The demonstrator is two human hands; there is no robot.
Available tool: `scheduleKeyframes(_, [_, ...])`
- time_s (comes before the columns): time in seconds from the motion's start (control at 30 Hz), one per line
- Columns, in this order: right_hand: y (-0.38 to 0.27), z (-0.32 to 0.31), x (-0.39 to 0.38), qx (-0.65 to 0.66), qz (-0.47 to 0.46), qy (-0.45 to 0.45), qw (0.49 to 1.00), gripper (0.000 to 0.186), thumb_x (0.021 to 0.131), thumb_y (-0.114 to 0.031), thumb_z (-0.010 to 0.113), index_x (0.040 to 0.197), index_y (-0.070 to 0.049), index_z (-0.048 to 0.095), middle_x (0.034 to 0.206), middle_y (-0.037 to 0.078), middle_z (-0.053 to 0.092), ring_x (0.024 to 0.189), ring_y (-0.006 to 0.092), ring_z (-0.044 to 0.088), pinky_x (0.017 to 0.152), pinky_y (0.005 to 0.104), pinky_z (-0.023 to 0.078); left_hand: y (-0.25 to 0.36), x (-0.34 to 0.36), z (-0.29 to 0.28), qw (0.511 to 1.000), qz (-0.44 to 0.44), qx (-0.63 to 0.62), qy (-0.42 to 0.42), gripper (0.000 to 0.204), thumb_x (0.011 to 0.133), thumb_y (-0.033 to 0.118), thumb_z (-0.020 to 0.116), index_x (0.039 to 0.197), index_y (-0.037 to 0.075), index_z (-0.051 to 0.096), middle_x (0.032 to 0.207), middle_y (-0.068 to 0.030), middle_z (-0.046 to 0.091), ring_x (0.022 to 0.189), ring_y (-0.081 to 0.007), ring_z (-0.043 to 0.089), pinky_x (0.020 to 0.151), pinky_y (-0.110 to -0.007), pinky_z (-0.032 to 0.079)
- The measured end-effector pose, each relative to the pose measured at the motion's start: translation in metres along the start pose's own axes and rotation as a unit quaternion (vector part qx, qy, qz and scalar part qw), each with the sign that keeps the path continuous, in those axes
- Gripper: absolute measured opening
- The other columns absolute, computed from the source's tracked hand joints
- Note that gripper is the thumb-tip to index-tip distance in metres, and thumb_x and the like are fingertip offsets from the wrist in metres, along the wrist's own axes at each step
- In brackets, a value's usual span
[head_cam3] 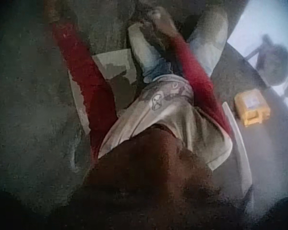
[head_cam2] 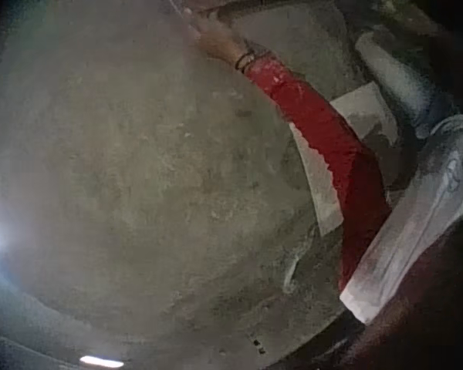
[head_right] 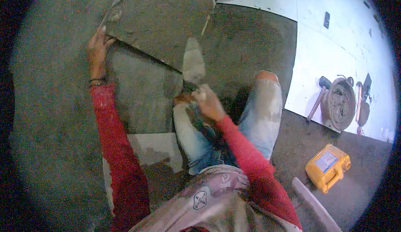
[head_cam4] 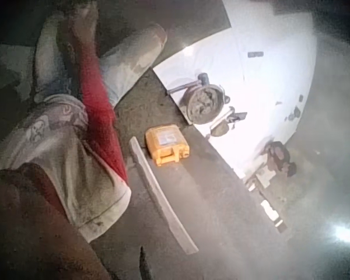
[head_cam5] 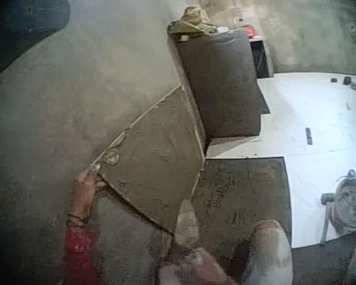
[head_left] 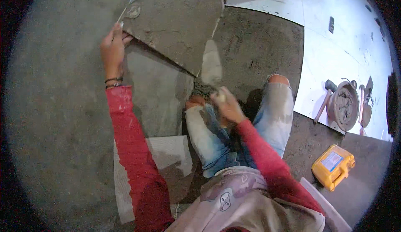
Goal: The person places a large white tile onto a surface prepared with mortar, inserts plastic spacers between the tiles, and taps the surface with a rubber mallet. Then, the person uses a trowel to spread mortar across the back of another tile.
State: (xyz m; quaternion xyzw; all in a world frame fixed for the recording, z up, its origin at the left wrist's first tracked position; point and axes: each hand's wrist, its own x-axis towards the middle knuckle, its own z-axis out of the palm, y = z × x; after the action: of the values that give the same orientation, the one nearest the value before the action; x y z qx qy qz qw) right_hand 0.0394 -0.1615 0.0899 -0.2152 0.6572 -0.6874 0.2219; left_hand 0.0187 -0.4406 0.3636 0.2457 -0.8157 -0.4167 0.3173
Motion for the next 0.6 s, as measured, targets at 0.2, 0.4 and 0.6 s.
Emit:
scheduleKeyframes(0.2, [-0.112, -0.215, -0.097, -0.238, 0.119, 0.279, 0.923, 0.027, 0.090, -0.024, 0.058, 0.103, -0.002, 0.052, 0.081, 0.020, 0.060, 0.077, 0.0359, 0.060, 0.072, 0.0447, 0.048, -0.027, 0.010, -0.040, 0.913, 0.194, 0.358, 0.002, 0.037, 0.095, 0.024, 0.052, 0.120, -0.002, 0.057, 0.113, -0.0124, 0.060, 0.102, -0.0209, 0.058, 0.087, -0.036, 0.048])
scheduleKeyframes(0.4, [-0.158, -0.420, -0.244, -0.493, 0.284, 0.370, 0.735, 0.030, 0.092, -0.031, 0.054, 0.100, -0.002, 0.055, 0.085, 0.025, 0.063, 0.082, 0.0428, 0.062, 0.069, 0.0482, 0.048, -0.053, 0.022, -0.062, 0.917, 0.135, 0.371, -0.050, 0.043, 0.100, 0.021, 0.036, 0.138, 0.001, 0.039, 0.138, -0.0156, 0.044, 0.124, -0.0290, 0.046, 0.101, -0.040, 0.042])
scheduleKeyframes(0.6, [-0.088, -0.551, -0.289, -0.751, 0.345, 0.218, 0.519, 0.033, 0.093, -0.034, 0.047, 0.094, -0.002, 0.055, 0.075, 0.023, 0.063, 0.067, 0.0398, 0.063, 0.060, 0.0504, 0.050, -0.074, -0.003, -0.041, 0.996, 0.081, 0.035, -0.032, 0.056, 0.101, 0.041, 0.030, 0.141, 0.003, 0.035, 0.145, -0.0140, 0.036, 0.132, -0.0308, 0.036, 0.110, -0.044, 0.029])
